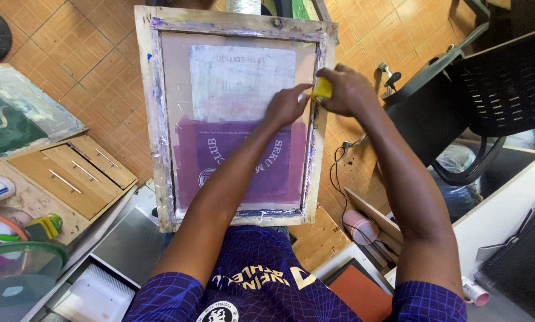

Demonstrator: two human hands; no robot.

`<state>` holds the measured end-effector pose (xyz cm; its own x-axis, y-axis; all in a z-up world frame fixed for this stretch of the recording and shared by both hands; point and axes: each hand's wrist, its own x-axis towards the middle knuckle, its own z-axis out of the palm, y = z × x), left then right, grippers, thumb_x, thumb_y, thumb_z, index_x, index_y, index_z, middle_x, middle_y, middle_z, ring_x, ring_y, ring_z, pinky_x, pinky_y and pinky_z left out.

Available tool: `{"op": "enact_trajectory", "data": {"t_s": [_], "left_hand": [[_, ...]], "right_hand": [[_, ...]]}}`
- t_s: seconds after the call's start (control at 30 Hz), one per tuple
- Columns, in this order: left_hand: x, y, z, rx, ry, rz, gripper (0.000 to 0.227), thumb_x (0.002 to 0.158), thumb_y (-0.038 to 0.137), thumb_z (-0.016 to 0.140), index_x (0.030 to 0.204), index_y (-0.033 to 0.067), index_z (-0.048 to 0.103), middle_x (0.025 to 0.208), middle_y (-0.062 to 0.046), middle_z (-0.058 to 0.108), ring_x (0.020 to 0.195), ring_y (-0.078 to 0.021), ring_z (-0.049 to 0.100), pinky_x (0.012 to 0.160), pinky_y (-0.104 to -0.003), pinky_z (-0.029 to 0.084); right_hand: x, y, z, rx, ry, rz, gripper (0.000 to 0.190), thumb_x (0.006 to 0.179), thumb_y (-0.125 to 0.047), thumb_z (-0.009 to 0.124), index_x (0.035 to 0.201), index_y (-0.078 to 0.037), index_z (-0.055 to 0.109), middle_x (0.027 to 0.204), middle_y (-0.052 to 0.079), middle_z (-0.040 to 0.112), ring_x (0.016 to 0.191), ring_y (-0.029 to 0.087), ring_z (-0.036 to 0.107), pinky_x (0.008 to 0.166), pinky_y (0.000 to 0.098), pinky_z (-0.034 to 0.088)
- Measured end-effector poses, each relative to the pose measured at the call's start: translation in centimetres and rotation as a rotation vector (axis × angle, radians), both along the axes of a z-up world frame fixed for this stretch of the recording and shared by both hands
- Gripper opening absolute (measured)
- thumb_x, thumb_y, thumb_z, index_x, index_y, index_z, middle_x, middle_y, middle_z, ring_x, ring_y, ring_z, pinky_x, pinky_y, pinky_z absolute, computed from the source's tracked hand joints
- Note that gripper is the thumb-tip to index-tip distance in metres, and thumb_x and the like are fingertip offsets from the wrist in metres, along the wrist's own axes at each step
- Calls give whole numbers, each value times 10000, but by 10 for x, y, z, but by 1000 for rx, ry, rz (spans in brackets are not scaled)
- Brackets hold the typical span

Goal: The person applies yellow masking tape to the edges of a screen printing frame. They smooth the tape along the perimeter to secure a stencil or film in place.

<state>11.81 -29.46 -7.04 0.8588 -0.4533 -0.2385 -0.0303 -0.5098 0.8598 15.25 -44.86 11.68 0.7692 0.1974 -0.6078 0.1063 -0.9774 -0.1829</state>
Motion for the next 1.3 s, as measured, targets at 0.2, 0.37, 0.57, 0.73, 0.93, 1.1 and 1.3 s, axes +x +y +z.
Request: {"op": "enact_trajectory", "data": {"t_s": [0.2, 0.37, 0.57, 0.73, 0.93, 1.1, 1.3], "left_hand": [[-22, -4, -6, 119, -93, -102, 541, 1088, 258, 499, 1618, 217, 396, 917, -88, 711, 650, -262, 602, 486, -416, 459], [-33, -12, -20, 305, -256, -222, 668, 1072, 126, 467, 1676, 159, 183, 895, -118, 639, 636, -281, 571, 466, -447, 483], [-46, -3, -25, 278, -495, -158, 648, 1014, 101, 475, 1641, 85, 312, 940, -113, 621, 741, -297, 620, 584, -440, 521], [-45, 3, -13, 309, -551, -132, 624, 1053, 220, 470, 1657, 166, 321, 972, -69, 632, 795, -255, 688, 711, -357, 575], [-16, 10, 12, -103, 88, 29, 546, 1064, 355, 507, 1523, 60, 521, 1387, -263, 638, 1359, -438, 583, 1198, -500, 409], [17, 10, 4, -236, 120, 127, 352, 1046, 199, 486, 1341, 131, 667, 1086, -141, 764, 1153, -410, 701, 1071, -532, 511], [24, 2, 40, -131, 278, 211, 301, 1051, 368, 541, 1097, 109, 687, 772, -43, 777, 761, -252, 797, 728, -390, 605]], "right_hand": [[15, -16, 15, 169, 30, -216, 579, 840, -141, 737, 1409, -113, 631, 1267, 281, 650, 993, 399, 683, 831, 531, 604], [24, -16, 19, 87, 86, -252, 564, 839, -187, 742, 1395, -153, 651, 1235, 286, 639, 984, 414, 672, 750, 514, 577], [18, -22, 21, 19, 129, -16, 607, 829, -215, 710, 1429, -290, 659, 1294, 235, 638, 1144, 452, 632, 928, 534, 551], [-8, -27, 11, -33, -36, 229, 651, 766, -178, 685, 1404, -305, 651, 1206, 155, 652, 1123, 421, 694, 946, 512, 582], [-17, -51, -20, 62, -158, 197, 824, 695, -146, 715, 1501, -182, 545, 1146, 175, 647, 1111, 435, 679, 935, 533, 553], [-20, -61, -39, 69, -211, 140, 800, 685, -226, 735, 1456, -157, 536, 1167, 157, 637, 1133, 415, 651, 943, 517, 520], [-23, -61, -40, 103, -226, 120, 787, 686, -246, 730, 1437, -131, 526, 1166, 165, 624, 1139, 433, 637, 955, 530, 495]]}}
